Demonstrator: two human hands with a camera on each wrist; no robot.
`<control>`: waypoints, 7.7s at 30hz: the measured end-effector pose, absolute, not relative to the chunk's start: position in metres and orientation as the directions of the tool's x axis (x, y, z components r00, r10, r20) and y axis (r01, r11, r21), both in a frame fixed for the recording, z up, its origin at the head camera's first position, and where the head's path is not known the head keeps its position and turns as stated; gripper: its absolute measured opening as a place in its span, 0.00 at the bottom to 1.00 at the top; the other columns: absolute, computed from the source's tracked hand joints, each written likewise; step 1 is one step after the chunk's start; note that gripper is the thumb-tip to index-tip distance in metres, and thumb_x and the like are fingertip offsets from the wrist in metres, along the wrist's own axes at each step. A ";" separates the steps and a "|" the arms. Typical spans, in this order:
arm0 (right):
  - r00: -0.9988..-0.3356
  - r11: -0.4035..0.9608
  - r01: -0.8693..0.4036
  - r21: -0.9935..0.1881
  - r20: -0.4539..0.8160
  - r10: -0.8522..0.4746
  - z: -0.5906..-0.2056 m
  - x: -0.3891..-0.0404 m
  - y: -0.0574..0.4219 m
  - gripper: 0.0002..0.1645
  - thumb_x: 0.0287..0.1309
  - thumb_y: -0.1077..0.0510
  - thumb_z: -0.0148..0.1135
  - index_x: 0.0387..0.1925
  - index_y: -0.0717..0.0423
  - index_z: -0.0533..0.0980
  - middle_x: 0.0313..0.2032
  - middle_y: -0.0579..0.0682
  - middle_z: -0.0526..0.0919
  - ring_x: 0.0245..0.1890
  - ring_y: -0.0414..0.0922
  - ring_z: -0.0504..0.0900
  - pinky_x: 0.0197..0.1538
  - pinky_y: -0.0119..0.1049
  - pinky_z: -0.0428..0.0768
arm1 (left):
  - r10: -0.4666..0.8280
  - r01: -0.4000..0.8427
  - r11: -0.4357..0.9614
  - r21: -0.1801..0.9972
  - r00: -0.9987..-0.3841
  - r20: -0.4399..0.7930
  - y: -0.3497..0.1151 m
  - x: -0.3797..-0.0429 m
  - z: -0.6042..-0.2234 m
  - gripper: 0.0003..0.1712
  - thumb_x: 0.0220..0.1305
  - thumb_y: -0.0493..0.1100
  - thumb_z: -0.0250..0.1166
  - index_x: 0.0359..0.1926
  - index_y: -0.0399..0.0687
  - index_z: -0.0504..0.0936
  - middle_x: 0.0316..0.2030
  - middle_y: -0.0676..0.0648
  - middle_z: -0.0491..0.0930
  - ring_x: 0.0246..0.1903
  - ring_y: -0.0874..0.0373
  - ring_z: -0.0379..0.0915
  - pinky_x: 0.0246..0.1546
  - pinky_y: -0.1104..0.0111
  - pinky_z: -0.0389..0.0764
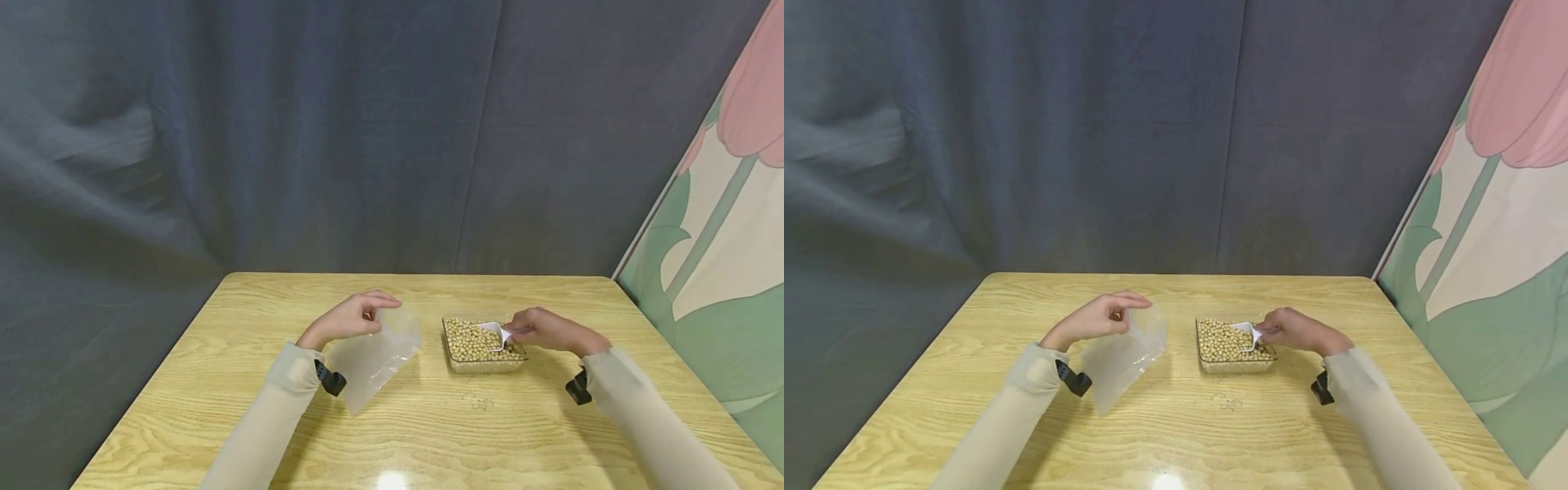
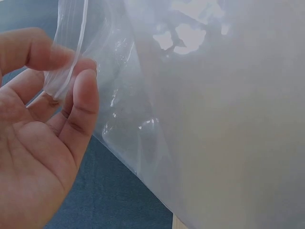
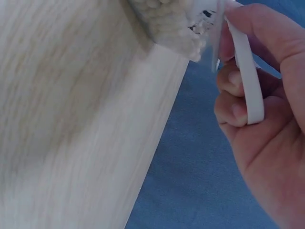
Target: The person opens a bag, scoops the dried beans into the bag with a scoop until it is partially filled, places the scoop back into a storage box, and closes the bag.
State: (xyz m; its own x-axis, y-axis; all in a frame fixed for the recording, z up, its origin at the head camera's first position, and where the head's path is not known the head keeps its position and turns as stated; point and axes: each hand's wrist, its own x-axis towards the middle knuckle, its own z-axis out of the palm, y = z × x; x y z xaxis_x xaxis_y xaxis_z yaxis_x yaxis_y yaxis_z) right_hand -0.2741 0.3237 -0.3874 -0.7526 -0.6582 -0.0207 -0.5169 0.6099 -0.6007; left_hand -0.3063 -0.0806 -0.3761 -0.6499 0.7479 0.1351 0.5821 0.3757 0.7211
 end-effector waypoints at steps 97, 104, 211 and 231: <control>-0.802 0.571 -0.402 -0.716 -0.025 -0.596 -0.412 -0.269 0.333 0.19 0.66 0.55 0.54 0.52 0.61 0.80 0.41 0.54 0.79 0.32 0.37 0.74 0.35 0.38 0.75 | 0.754 0.572 0.384 0.725 -0.648 0.112 -0.084 -0.308 -0.381 0.31 0.57 0.30 0.56 0.65 0.37 0.71 0.65 0.40 0.67 0.32 0.59 0.67 0.34 0.71 0.71; -0.816 0.579 -0.367 -0.728 -0.048 -0.576 -0.413 -0.268 0.335 0.22 0.67 0.54 0.53 0.56 0.63 0.77 0.45 0.56 0.79 0.40 0.38 0.78 0.41 0.38 0.78 | 0.751 0.550 0.385 0.741 -0.653 0.095 -0.084 -0.305 -0.379 0.31 0.59 0.30 0.56 0.66 0.41 0.71 0.66 0.40 0.67 0.30 0.58 0.67 0.34 0.70 0.70; -0.813 0.468 -0.393 -0.791 0.061 -0.579 -0.380 -0.294 0.275 0.21 0.67 0.52 0.54 0.57 0.56 0.78 0.53 0.54 0.80 0.48 0.40 0.79 0.54 0.47 0.75 | 0.745 0.482 0.356 0.801 -0.663 0.068 -0.080 -0.309 -0.380 0.28 0.63 0.32 0.53 0.66 0.39 0.70 0.66 0.41 0.66 0.17 0.62 0.57 0.25 0.71 0.65; -0.770 0.485 -0.404 -0.776 0.002 -0.638 -0.374 -0.304 0.257 0.22 0.66 0.54 0.55 0.58 0.60 0.77 0.55 0.60 0.79 0.53 0.50 0.79 0.57 0.50 0.75 | 0.757 0.437 0.266 0.859 -0.647 0.094 -0.078 -0.308 -0.375 0.29 0.58 0.27 0.55 0.63 0.35 0.72 0.62 0.36 0.69 0.25 0.56 0.70 0.34 0.58 0.78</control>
State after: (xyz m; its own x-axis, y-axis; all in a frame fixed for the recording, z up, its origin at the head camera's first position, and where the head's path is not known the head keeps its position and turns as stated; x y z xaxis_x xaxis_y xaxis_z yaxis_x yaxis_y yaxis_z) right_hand -0.3040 0.2573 -0.3735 -0.7698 -0.6383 0.0019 -0.4038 0.4847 -0.7759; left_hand -0.3084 -0.0778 -0.3749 -0.6469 0.7567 0.0942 0.4367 0.2663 0.8593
